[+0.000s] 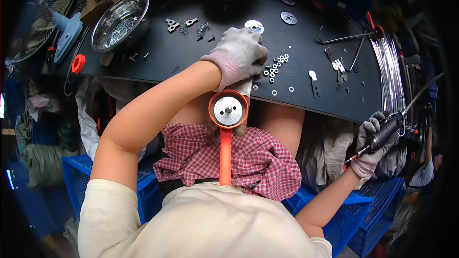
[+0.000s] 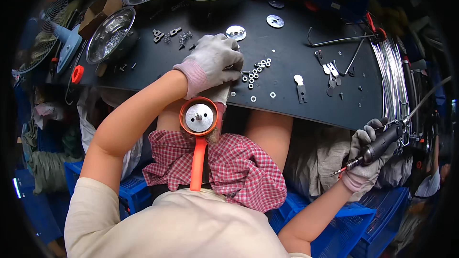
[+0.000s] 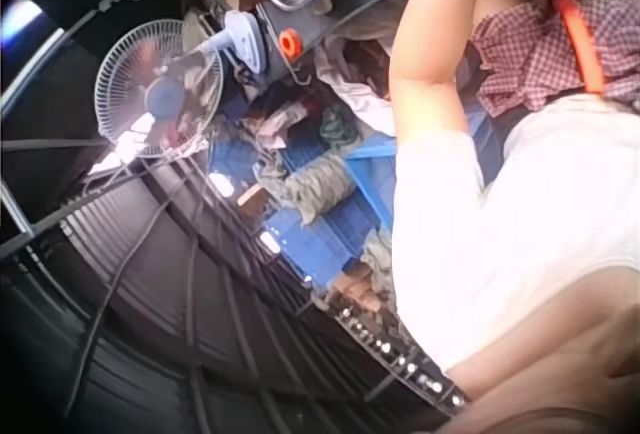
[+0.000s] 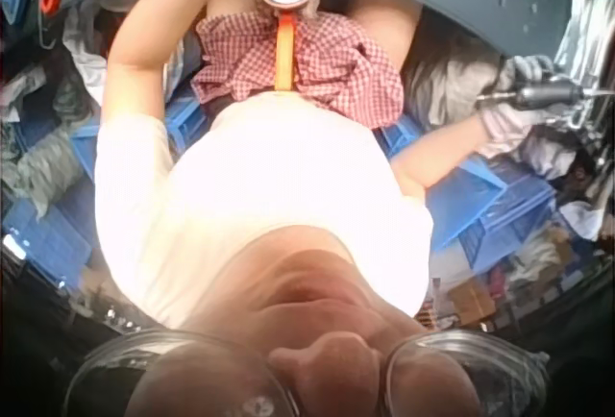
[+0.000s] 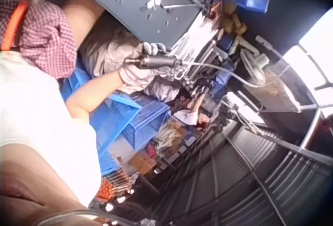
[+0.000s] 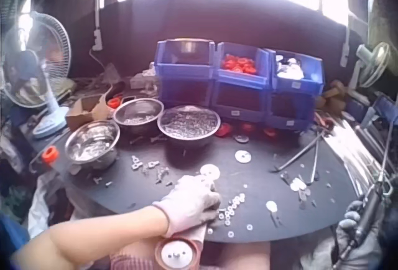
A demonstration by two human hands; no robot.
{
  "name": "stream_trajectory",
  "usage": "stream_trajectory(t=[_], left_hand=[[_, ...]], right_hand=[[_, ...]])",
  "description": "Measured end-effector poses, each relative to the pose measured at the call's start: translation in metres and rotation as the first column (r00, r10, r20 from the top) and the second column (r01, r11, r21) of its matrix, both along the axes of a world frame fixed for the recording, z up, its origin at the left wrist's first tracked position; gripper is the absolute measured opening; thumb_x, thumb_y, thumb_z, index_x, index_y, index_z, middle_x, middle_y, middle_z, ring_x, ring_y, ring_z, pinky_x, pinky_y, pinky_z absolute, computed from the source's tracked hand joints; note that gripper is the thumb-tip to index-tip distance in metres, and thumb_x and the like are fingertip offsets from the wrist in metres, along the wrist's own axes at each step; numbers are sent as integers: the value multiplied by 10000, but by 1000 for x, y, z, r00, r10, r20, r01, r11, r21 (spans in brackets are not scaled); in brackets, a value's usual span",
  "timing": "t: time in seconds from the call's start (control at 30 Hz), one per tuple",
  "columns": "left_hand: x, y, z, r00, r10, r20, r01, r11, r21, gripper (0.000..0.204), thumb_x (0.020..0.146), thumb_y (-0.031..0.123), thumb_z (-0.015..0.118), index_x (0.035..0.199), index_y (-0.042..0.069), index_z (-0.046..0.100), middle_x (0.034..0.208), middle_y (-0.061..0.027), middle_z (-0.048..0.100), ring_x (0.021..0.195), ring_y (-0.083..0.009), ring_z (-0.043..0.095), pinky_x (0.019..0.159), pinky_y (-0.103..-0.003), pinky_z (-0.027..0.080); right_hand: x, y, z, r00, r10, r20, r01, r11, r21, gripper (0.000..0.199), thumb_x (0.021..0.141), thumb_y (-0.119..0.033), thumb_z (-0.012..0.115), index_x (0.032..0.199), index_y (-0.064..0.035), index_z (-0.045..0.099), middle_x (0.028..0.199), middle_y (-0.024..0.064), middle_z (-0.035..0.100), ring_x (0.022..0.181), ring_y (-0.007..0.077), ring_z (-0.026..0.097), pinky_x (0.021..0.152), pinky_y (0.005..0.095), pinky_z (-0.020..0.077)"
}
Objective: The person assembles caulking guns by driving screws into metal plates with a pneumatic screwdriver, attaching plungers and handle mechanisms onto metal rods, and fitting the assemblies into tubes.
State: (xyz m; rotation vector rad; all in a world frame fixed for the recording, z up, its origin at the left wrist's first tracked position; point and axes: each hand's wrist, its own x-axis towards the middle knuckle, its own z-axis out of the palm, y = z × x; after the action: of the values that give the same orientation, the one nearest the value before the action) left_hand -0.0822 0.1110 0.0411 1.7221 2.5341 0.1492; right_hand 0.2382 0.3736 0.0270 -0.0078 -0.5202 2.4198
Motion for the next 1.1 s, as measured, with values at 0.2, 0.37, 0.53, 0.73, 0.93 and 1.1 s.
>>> stream_trajectory(t=[0.2,0.37,0.53,0.73,0.93,1.1], left_hand=[[3,-17,7,955,3,295,-142,881,451,121,773,177,726,833,91,665,898,-44,643,905,-192,601,835,-336,484],[71,-63,55,-361,-697,620,-603,681,415,189,999,196,424,962,22,486,1213,-255,542,1053,-385,622,921,-506,534],[119,-87,60,-529,-757,384,-781,611,129,150,1006,128,386,979,8,472,1179,-286,546,1025,-439,617,817,-518,586],[128,-96,50,-457,-789,410,-816,556,159,203,968,250,487,1011,53,473,1126,-298,574,957,-410,651,824,-531,576],[130,-92,42,-113,-805,583,-852,380,360,236,955,269,509,1018,68,405,1064,-290,604,963,-390,656,792,-470,600],[130,-88,32,18,-801,598,-829,323,457,244,934,258,551,1019,81,407,1040,-290,615,967,-380,658,795,-455,599]], right_hand=[[-42,-74,69,965,12,-261,36,984,177,421,871,-113,606,1225,62,461,1149,145,555,1295,318,429,1180,528,180],[-96,-129,125,936,-32,-352,164,921,352,199,781,-40,590,960,-38,503,836,55,518,840,140,559,609,262,481],[-122,-197,128,930,-125,-347,252,902,351,176,714,-56,566,797,-104,418,729,-10,468,524,61,477,384,154,353],[-123,-206,113,916,-141,-377,259,922,286,264,717,-56,613,803,-129,374,646,-28,452,408,46,389,336,145,345],[-125,-208,101,919,-81,-385,199,940,276,287,745,-79,645,847,-129,382,634,-24,474,414,28,386,343,141,342],[-125,-207,95,917,-81,-391,204,936,285,294,749,-85,655,850,-128,383,627,-24,483,391,24,341,343,137,314]])
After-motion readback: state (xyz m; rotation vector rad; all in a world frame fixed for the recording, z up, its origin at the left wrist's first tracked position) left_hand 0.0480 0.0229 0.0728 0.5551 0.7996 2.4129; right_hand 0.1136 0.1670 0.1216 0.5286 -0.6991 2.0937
